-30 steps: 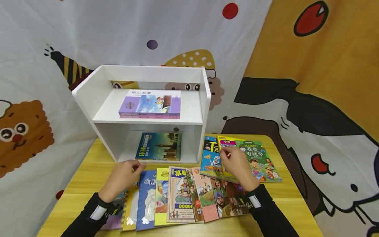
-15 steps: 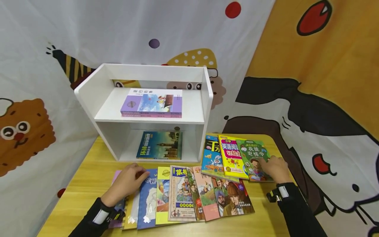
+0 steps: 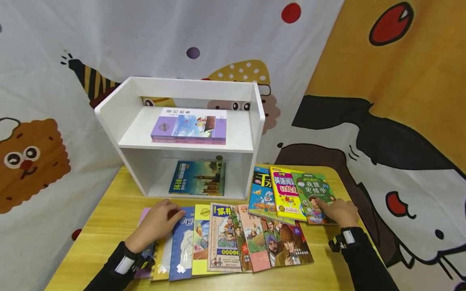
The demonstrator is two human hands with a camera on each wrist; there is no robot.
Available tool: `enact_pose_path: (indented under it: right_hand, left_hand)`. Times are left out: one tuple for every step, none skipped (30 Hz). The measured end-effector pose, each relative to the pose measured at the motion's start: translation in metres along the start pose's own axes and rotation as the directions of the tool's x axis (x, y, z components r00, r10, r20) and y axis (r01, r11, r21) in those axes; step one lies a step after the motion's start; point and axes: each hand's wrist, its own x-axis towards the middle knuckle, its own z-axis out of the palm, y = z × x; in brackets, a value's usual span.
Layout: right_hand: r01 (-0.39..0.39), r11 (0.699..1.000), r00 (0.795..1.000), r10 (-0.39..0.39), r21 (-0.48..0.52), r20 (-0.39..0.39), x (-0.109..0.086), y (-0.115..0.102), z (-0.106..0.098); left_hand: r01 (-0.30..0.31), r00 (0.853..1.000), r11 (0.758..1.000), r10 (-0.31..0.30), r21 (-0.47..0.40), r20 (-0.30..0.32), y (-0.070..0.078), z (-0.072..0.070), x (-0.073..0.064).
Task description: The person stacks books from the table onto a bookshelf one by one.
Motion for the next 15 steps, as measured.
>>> enact_pose_path:
  right_hand:
    - [-0.001, 1.000, 1.000, 0.001, -0.008, 0.003, 0.001, 0.000, 0.000]
    - [-0.003, 1.000, 1.000, 0.003, -0.016, 0.002, 0.001, 0.001, 0.001]
    - [-0.004, 1.000, 1.000, 0.004, -0.019, 0.003, 0.001, 0.001, 0.002]
    - [-0.007, 1.000, 1.000, 0.007, -0.017, 0.003, 0.002, 0.001, 0.003]
    - [-0.011, 1.000, 1.000, 0.011, -0.010, 0.004, 0.003, 0.000, 0.004]
    - [-0.015, 1.000, 1.000, 0.015, -0.003, 0.002, 0.003, 0.000, 0.006]
    - [-0.015, 1.000, 1.000, 0.015, 0.010, 0.000, 0.003, -0.001, 0.008]
    - [-0.017, 1.000, 1.000, 0.017, 0.025, -0.006, 0.004, -0.003, 0.010]
    - [-0.019, 0.999, 1.000, 0.019, 0.039, -0.011, 0.005, -0.004, 0.011]
    - [-0.021, 0.999, 1.000, 0.022, 0.048, -0.017, 0.005, -0.006, 0.012]
    - [-0.023, 0.998, 1.000, 0.024, 0.055, -0.018, 0.005, -0.008, 0.013]
    - [-0.020, 0.998, 1.000, 0.021, 0.062, -0.019, 0.004, -0.010, 0.013]
    - [-0.021, 0.998, 1.000, 0.022, 0.064, -0.020, 0.004, -0.012, 0.013]
    - [-0.021, 0.998, 1.000, 0.022, 0.059, -0.022, 0.003, -0.014, 0.013]
    - [-0.018, 0.998, 1.000, 0.019, 0.061, -0.017, 0.002, -0.016, 0.013]
  left_hand:
    - [-0.003, 1.000, 1.000, 0.003, -0.001, 0.001, 0.000, 0.000, 0.000]
    - [-0.005, 1.000, 1.000, 0.005, -0.001, 0.003, 0.000, 0.000, 0.000]
    - [-0.007, 1.000, 1.000, 0.007, 0.000, 0.004, 0.000, 0.000, 0.000]
    - [-0.010, 1.000, 1.000, 0.010, -0.002, 0.006, 0.000, 0.000, 0.000]
    - [-0.012, 1.000, 1.000, 0.012, -0.005, 0.007, 0.001, 0.000, 0.000]
    - [-0.012, 1.000, 1.000, 0.012, -0.006, 0.008, 0.001, -0.001, 0.001]
    - [-0.011, 1.000, 1.000, 0.011, -0.007, 0.010, 0.001, -0.001, 0.001]
    - [-0.009, 1.000, 1.000, 0.009, -0.007, 0.012, 0.001, -0.001, 0.001]
    - [-0.008, 1.000, 1.000, 0.008, -0.008, 0.014, 0.001, -0.002, 0.001]
    - [-0.006, 1.000, 1.000, 0.006, -0.007, 0.018, 0.001, -0.002, 0.001]
    - [-0.003, 1.000, 1.000, 0.003, -0.005, 0.022, 0.001, -0.002, 0.001]
    - [-0.001, 1.000, 1.000, 0.001, -0.003, 0.026, 0.001, -0.003, 0.002]
    - [0.000, 1.000, 1.000, 0.000, 0.001, 0.029, 0.002, -0.003, 0.002]
    - [0.000, 0.999, 1.000, 0.000, 0.006, 0.033, 0.002, -0.003, 0.002]
    - [0.000, 0.999, 1.000, -0.001, 0.010, 0.035, 0.002, -0.004, 0.002]
